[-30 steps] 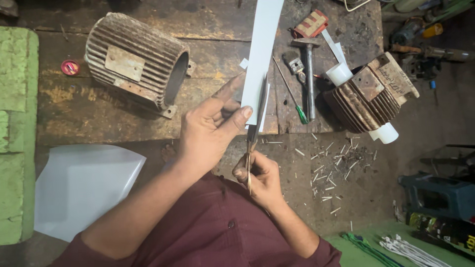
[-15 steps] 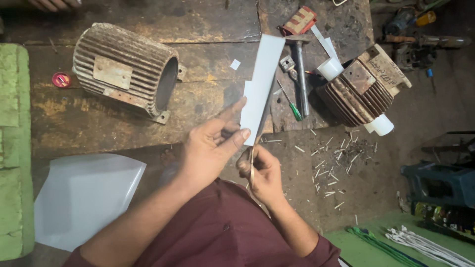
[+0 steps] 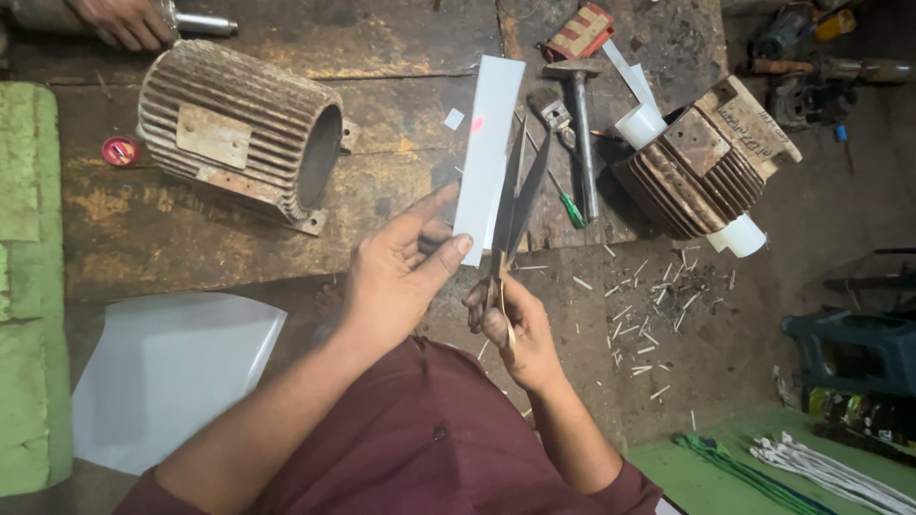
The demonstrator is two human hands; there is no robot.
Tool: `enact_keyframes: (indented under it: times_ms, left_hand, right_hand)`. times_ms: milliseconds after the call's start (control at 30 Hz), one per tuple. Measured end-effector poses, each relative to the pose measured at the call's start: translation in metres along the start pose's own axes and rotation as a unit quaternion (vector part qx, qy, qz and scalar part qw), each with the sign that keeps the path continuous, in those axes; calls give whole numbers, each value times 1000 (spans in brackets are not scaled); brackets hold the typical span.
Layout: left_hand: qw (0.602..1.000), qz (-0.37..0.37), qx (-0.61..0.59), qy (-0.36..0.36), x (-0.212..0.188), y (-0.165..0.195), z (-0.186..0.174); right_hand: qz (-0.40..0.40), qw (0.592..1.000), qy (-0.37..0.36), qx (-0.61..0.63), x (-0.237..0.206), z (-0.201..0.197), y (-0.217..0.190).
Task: The person measures a metal motor housing with a micrometer, cuts strips from a white plastic sheet with scissors, and fits the strips around the motor housing. They then unfold and smooth a large white plastic sheet on the workbench.
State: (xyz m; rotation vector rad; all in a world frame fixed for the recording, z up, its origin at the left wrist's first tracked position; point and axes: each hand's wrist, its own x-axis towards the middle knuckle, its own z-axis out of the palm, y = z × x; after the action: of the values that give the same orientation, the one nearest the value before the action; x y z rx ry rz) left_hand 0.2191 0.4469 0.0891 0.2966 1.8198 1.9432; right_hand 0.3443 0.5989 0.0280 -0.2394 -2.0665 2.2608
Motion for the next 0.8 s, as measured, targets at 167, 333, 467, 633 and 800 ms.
enact_keyframes:
  times_ms: [167,333,467,633,800]
  left_hand:
    - [999,16,-38,-4,1,-13,-10]
    - [999,-40,26,16,6,-43,-32]
    - [971,-90,211,67,4,-66,-54]
    - [954,-94,271,82,6,-79,-69]
    - [970,-68,205,109,8,-83,-82]
  right_hand:
    - [113,929,127,-329,15,-33,38]
    - [59,750,110,-649,64,-96,80]
    - [74,722,75,-684,82,-112,53]
    - [-234,816,40,-527,75,-28,9]
    - [-311,820,-105,-470,106,38,17]
